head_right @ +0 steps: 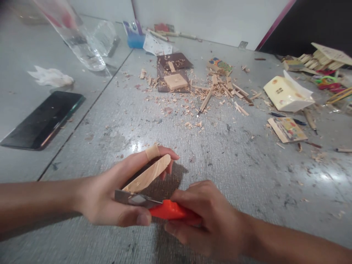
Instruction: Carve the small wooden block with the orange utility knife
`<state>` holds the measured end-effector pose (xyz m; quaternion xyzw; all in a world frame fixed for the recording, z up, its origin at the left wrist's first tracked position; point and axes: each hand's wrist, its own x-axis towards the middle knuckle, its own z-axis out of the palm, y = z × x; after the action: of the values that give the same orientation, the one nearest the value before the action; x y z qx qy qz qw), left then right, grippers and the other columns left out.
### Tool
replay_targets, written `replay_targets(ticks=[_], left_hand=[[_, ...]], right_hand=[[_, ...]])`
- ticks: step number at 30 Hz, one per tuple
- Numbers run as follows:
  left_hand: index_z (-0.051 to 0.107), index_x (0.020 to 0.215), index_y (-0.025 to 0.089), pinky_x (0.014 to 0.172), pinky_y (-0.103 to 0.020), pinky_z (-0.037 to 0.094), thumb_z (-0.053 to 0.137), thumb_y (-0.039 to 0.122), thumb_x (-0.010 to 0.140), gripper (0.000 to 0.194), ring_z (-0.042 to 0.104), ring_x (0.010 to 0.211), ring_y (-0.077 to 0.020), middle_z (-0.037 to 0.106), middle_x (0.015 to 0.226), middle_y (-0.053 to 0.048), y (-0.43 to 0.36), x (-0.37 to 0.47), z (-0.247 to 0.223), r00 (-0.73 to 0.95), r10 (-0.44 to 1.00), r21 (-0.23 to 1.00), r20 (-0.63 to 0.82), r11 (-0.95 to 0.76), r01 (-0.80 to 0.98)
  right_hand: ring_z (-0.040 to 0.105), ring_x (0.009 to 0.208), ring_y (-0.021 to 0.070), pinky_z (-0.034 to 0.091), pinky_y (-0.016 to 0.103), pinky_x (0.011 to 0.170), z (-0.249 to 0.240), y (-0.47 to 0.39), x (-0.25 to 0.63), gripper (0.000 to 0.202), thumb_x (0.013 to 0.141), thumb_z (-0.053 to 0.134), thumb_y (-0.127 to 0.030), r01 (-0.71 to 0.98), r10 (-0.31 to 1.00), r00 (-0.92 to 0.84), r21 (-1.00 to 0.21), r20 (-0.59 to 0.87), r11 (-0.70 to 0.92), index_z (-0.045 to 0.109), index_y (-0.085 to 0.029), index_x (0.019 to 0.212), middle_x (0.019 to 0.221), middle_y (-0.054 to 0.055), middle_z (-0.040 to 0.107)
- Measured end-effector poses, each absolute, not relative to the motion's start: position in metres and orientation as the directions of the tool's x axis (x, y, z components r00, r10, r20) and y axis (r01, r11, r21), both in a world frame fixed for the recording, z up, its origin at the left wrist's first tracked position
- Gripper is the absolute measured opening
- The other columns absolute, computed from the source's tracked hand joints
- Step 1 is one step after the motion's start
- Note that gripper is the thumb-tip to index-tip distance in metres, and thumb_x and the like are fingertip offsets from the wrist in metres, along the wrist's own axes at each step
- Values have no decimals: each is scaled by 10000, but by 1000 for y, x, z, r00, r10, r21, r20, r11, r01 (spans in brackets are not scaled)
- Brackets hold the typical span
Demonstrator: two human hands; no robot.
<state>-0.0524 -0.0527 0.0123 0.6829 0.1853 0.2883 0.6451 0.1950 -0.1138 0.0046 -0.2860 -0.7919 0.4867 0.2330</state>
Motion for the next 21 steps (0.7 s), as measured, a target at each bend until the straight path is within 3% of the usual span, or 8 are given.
replay_targets(ticks=[8,15,21], left_hand=[[455,1451,212,650,-258,514,955,435,696,933,583,781,-172,630,975,-39,-58,-51,6,748,643,985,166,-80,-150],[482,1448,214,680,-276,523,951,494,712,917,611,803,-182,644,992,-49,-56,-50,7,729,653,979,205,-129,-160],[520,1435,218,782,-324,551,933,557,727,887,654,901,-222,662,1047,-68,-56,-49,7,690,675,963,262,-233,-138]], right_hand=[[405,569,105,329,247,574,6,-113,196,43,1028,612,-261,190,656,-745,-904,121,383,606,-225,1051,665,-66,495],[345,576,109,277,261,569,7,-112,193,93,1002,629,-288,214,678,-730,-914,85,345,596,-226,941,649,-69,382],[363,577,115,283,266,572,5,-113,195,69,1011,620,-252,186,682,-721,-915,121,358,639,-237,1076,665,-66,409]])
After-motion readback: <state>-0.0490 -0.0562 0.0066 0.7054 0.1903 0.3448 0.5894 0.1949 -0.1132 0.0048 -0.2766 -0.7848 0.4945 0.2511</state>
